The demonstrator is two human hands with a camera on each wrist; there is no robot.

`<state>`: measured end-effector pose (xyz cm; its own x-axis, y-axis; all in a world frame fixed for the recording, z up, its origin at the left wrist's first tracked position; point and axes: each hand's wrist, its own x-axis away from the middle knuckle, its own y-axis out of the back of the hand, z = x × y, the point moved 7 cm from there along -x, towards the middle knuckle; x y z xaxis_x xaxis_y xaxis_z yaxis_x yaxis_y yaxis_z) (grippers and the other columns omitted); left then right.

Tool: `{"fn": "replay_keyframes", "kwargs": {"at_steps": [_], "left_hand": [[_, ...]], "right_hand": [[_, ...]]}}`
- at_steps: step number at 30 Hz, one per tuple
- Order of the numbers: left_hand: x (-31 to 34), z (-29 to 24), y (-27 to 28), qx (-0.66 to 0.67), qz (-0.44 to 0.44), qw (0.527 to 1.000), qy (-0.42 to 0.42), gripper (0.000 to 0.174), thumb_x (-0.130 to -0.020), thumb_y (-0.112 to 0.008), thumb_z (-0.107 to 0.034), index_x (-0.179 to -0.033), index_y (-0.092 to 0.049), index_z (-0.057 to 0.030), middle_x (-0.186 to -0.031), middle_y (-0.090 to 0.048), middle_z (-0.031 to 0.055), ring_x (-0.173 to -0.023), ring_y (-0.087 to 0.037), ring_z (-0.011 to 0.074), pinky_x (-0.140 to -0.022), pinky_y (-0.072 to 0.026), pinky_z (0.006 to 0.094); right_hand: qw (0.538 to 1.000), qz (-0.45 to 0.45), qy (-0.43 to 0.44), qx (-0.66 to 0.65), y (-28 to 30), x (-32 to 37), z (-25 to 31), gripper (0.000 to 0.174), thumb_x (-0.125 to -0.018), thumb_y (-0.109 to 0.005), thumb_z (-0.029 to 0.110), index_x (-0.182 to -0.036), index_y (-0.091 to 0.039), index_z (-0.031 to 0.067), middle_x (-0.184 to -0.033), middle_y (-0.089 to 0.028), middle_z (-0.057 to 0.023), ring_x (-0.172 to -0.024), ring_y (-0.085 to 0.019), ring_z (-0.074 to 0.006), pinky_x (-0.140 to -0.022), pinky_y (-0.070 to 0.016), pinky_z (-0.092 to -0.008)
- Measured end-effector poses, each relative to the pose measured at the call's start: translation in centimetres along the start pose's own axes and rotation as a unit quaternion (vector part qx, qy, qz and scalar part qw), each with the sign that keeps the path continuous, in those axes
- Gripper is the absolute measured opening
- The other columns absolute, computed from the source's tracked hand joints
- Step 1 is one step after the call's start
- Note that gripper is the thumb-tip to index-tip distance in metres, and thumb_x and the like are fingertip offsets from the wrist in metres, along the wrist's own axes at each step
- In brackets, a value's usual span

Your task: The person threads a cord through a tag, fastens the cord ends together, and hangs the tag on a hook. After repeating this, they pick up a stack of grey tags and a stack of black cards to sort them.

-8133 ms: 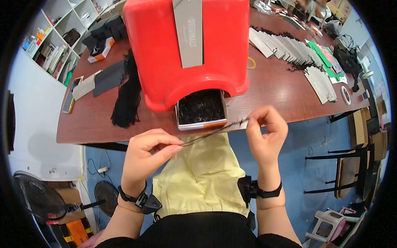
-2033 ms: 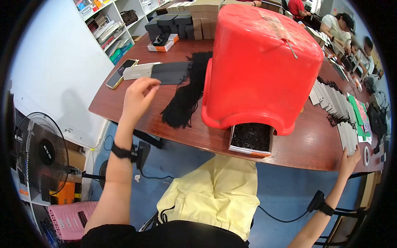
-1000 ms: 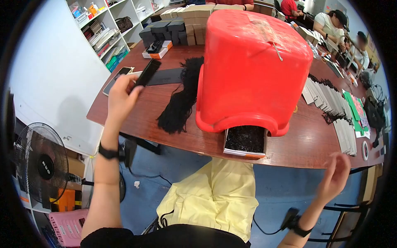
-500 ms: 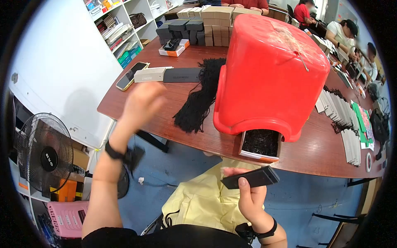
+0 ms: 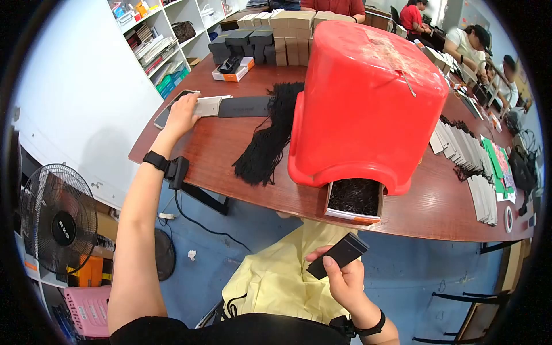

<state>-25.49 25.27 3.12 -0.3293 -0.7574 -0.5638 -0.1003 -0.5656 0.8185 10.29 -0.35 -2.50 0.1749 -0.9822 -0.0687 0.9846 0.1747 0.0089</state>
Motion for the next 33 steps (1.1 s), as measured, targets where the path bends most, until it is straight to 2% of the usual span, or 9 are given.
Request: {"fn": "replay_keyframes", "kwargs": {"at_steps": [9, 13, 15, 19, 23, 25, 28, 30, 33], "left_hand": [[-0.2, -0.4, 0.6, -0.006, 0.026, 1.000, -0.008, 0.033, -0.056, -0.065, -0.002, -0.081, -0.043, -0.0070, -0.088, -0.047, 0.0092, -0.089, -0.046, 0.0280, -0.073, -0.0370, 0.0382], [0.3, 0.9, 1.9, 0.115, 0.002, 0.992, 0.043, 0.026, -0.062, -0.058, -0.001, -0.080, -0.040, -0.0038, -0.080, -0.047, 0.0138, -0.077, -0.048, 0.0328, -0.065, -0.0393, 0.0368], [1.3, 1.5, 3.2, 0.205, -0.040, 0.968, 0.138, 0.025, -0.068, -0.058, -0.003, -0.085, -0.041, -0.0041, -0.079, -0.048, 0.0097, -0.076, -0.052, 0.0246, -0.066, -0.0411, 0.0309], [4.0, -4.6, 5.3, 0.667, -0.089, 0.691, 0.265, 0.024, -0.080, -0.050, -0.005, -0.101, -0.038, -0.0017, -0.090, -0.051, 0.0071, -0.082, -0.053, 0.0168, -0.070, -0.0436, 0.0285], [8.4, -15.8, 3.1, 0.897, 0.103, 0.272, 0.334, 0.019, -0.085, -0.045, -0.015, -0.097, -0.045, -0.0002, -0.090, -0.051, 0.0089, -0.083, -0.052, 0.0167, -0.068, -0.0449, 0.0292], [8.8, -22.1, 4.5, 0.909, 0.163, 0.139, 0.357, 0.026, -0.085, -0.045, -0.016, -0.106, -0.040, -0.0015, -0.090, -0.045, 0.0073, -0.077, -0.046, 0.0144, -0.062, -0.0425, 0.0237], [8.6, -27.2, 5.2, 0.915, 0.193, 0.141, 0.325, 0.027, -0.082, -0.050, -0.013, -0.105, -0.042, -0.0025, -0.092, -0.044, 0.0061, -0.074, -0.043, 0.0129, -0.058, -0.0397, 0.0235], [7.3, -29.0, 6.6, 0.894, 0.206, 0.259, 0.303, 0.032, -0.076, -0.054, -0.008, -0.106, -0.042, -0.0033, -0.086, -0.043, 0.0039, -0.071, -0.042, 0.0117, -0.056, -0.0374, 0.0228], [6.0, -31.0, 7.1, 0.911, 0.216, 0.207, 0.282, 0.041, -0.073, -0.059, -0.004, -0.109, -0.039, -0.0042, -0.079, -0.048, 0.0017, -0.066, -0.047, 0.0083, -0.057, -0.0409, 0.0222]], "right_hand": [[1.000, -0.018, -0.017, -0.020, 0.4, 0.3, -0.5, 0.019, -0.086, -0.042, 0.012, -0.091, -0.052, -0.0026, -0.078, -0.060, -0.0073, -0.075, -0.057, -0.0136, -0.068, -0.0449, -0.0260], [1.000, -0.005, 0.006, -0.026, 0.8, 0.3, -0.6, 0.023, -0.087, -0.040, 0.019, -0.093, -0.046, -0.0025, -0.074, -0.056, -0.0092, -0.074, -0.056, -0.0161, -0.066, -0.0461, -0.0291], [0.994, -0.021, -0.007, -0.109, 1.3, 0.4, -0.8, 0.016, -0.083, -0.046, 0.010, -0.094, -0.044, -0.0018, -0.069, -0.054, -0.0086, -0.064, -0.056, -0.0150, -0.058, -0.0465, -0.0273], [0.995, -0.050, -0.084, 0.005, 2.5, -0.5, 1.2, 0.022, -0.074, -0.053, 0.000, -0.094, -0.042, -0.0007, -0.066, -0.053, -0.0085, -0.051, -0.054, -0.0135, -0.047, -0.0446, -0.0246], [0.996, -0.064, -0.054, -0.024, 3.5, -2.7, 4.0, 0.032, -0.067, -0.058, -0.005, -0.094, -0.041, -0.0004, -0.066, -0.053, -0.0074, -0.045, -0.051, -0.0116, -0.041, -0.0421, -0.0224], [0.997, -0.056, -0.052, -0.015, 4.1, -3.3, 5.1, 0.036, -0.070, -0.059, -0.002, -0.102, -0.043, -0.0013, -0.065, -0.052, -0.0031, -0.047, -0.051, -0.0087, -0.044, -0.0432, -0.0229], [0.997, -0.021, -0.062, -0.034, 4.1, -3.9, 6.2, 0.033, -0.073, -0.059, 0.001, -0.102, -0.045, -0.0017, -0.065, -0.051, -0.0022, -0.049, -0.052, -0.0084, -0.046, -0.0425, -0.0217], [0.998, -0.015, -0.056, -0.037, 4.1, -3.9, 6.8, 0.033, -0.072, -0.060, 0.001, -0.102, -0.045, -0.0016, -0.065, -0.052, -0.0020, -0.048, -0.052, -0.0084, -0.045, -0.0424, -0.0217], [0.999, 0.005, -0.035, -0.042, 3.9, -3.9, 7.1, 0.032, -0.072, -0.060, 0.001, -0.101, -0.046, -0.0014, -0.065, -0.052, -0.0020, -0.048, -0.052, -0.0083, -0.045, -0.0422, -0.0218]]}}
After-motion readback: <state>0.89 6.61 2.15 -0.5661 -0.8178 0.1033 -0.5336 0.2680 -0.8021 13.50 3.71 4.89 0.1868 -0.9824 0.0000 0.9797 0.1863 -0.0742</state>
